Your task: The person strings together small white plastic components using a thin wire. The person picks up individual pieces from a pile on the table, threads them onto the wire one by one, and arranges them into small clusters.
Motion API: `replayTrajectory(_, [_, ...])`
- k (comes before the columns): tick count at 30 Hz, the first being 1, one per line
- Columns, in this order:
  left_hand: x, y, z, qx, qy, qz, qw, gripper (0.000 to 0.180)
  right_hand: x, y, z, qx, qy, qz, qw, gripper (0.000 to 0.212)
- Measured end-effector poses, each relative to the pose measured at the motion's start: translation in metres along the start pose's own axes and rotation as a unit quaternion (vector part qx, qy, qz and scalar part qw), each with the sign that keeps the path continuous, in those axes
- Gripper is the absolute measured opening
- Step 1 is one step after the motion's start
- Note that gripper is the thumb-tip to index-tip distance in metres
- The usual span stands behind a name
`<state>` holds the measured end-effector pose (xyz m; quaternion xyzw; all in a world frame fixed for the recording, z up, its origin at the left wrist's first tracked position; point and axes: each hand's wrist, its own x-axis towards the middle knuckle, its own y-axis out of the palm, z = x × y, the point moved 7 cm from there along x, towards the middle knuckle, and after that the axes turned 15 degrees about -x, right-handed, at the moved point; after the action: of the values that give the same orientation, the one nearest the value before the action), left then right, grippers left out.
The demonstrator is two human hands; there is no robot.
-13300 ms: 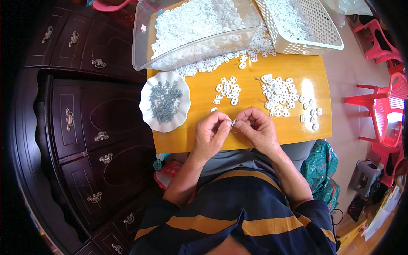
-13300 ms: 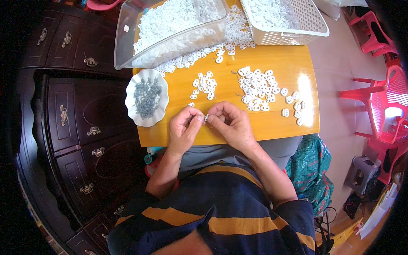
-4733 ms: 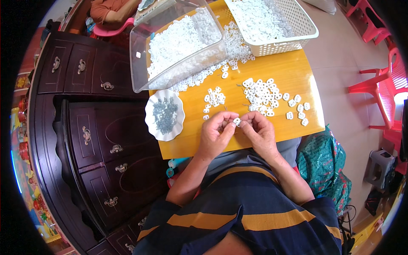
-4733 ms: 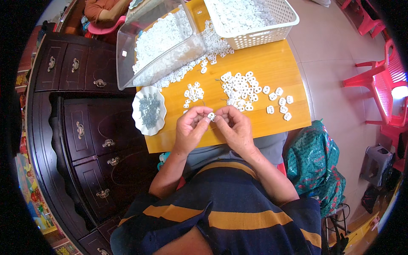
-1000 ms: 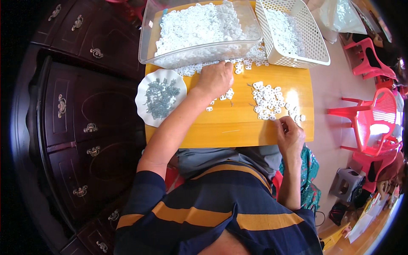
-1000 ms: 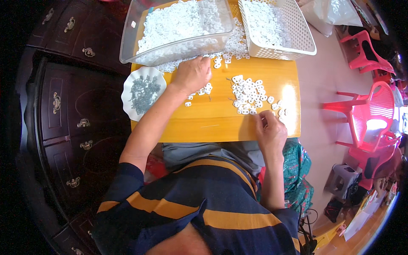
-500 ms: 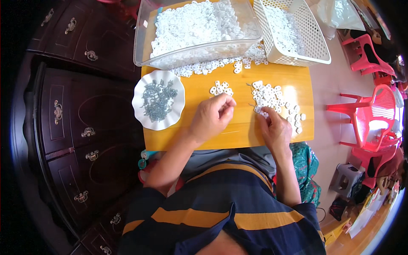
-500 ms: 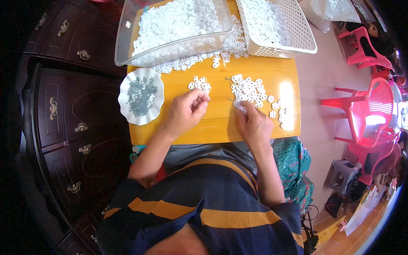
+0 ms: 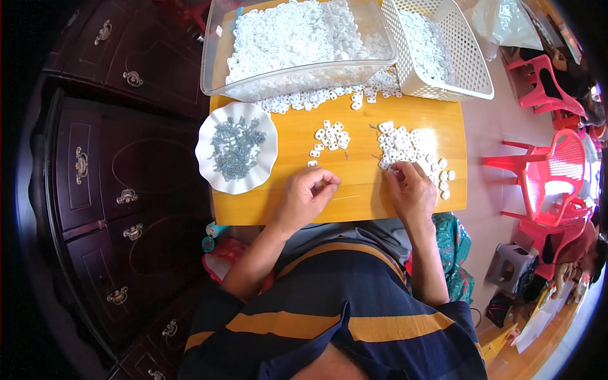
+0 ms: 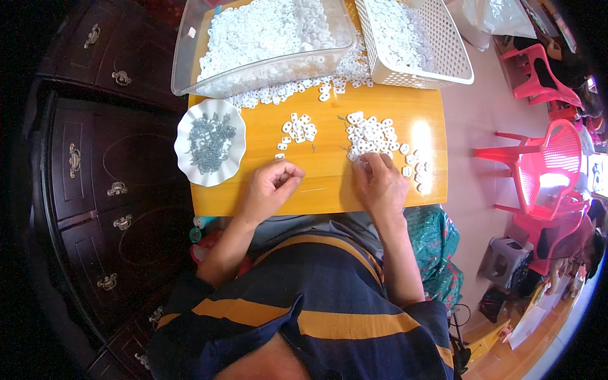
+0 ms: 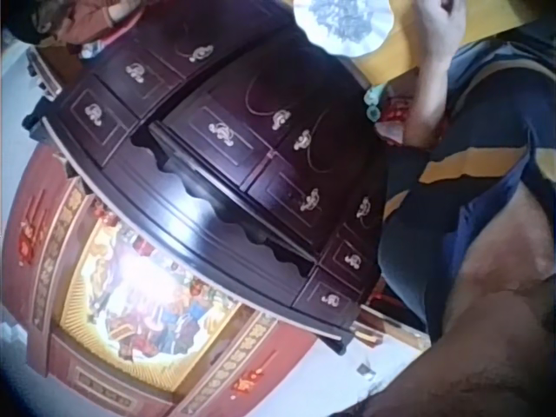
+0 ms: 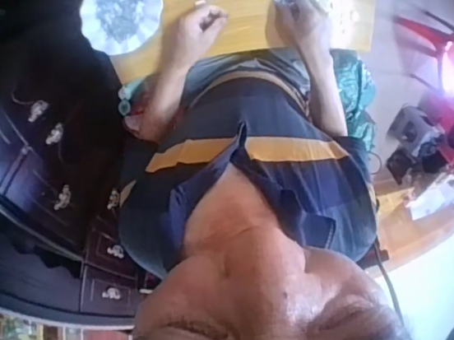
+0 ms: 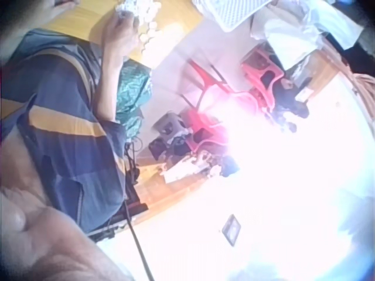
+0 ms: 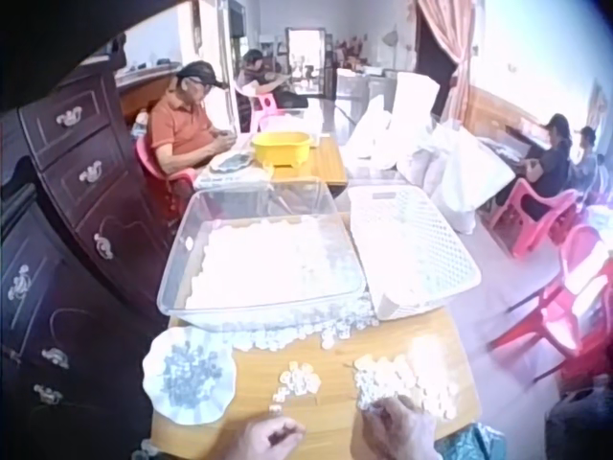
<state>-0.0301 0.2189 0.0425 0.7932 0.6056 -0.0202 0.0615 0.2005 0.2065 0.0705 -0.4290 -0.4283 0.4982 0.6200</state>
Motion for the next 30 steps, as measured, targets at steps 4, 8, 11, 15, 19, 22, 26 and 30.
replayTrajectory(4, [0.001,0.002,-0.005,0.021,0.041,-0.004,0.999,0.005,0.002,-0.001,0.0,0.009,-0.008,0.0,1.0,0.013])
replayTrajectory(8, [0.001,0.005,-0.008,0.046,0.063,-0.016,0.997,0.006,0.004,0.002,-0.002,0.0,-0.008,-0.001,1.0,0.012])
replayTrajectory(11, [0.001,0.008,-0.005,0.06,0.06,-0.019,0.996,0.003,0.006,0.002,-0.004,0.004,-0.001,-0.003,1.0,0.012])
replayTrajectory(15, [0.001,0.009,-0.004,0.072,0.046,-0.027,0.996,0.003,0.01,0.001,-0.007,0.032,-0.019,0.008,0.999,0.012])
replayTrajectory(19, [0.003,0.011,-0.003,0.093,0.054,-0.041,0.993,0.003,0.012,0.001,-0.009,0.048,-0.031,0.019,0.998,0.009])
replayTrajectory(22, [0.002,0.01,-0.001,0.092,0.063,-0.06,0.992,0.004,0.014,0.001,-0.008,0.058,-0.041,0.028,0.997,0.01])
replayTrajectory(26, [-0.003,0.004,0.002,0.089,0.087,-0.09,0.988,0.005,0.017,0.003,-0.004,0.064,-0.054,0.043,0.996,0.011])
replayTrajectory(30, [-0.005,0.005,0.0,0.077,0.119,-0.112,0.984,0.007,0.017,0.001,-0.005,0.058,-0.067,0.057,0.994,0.008])
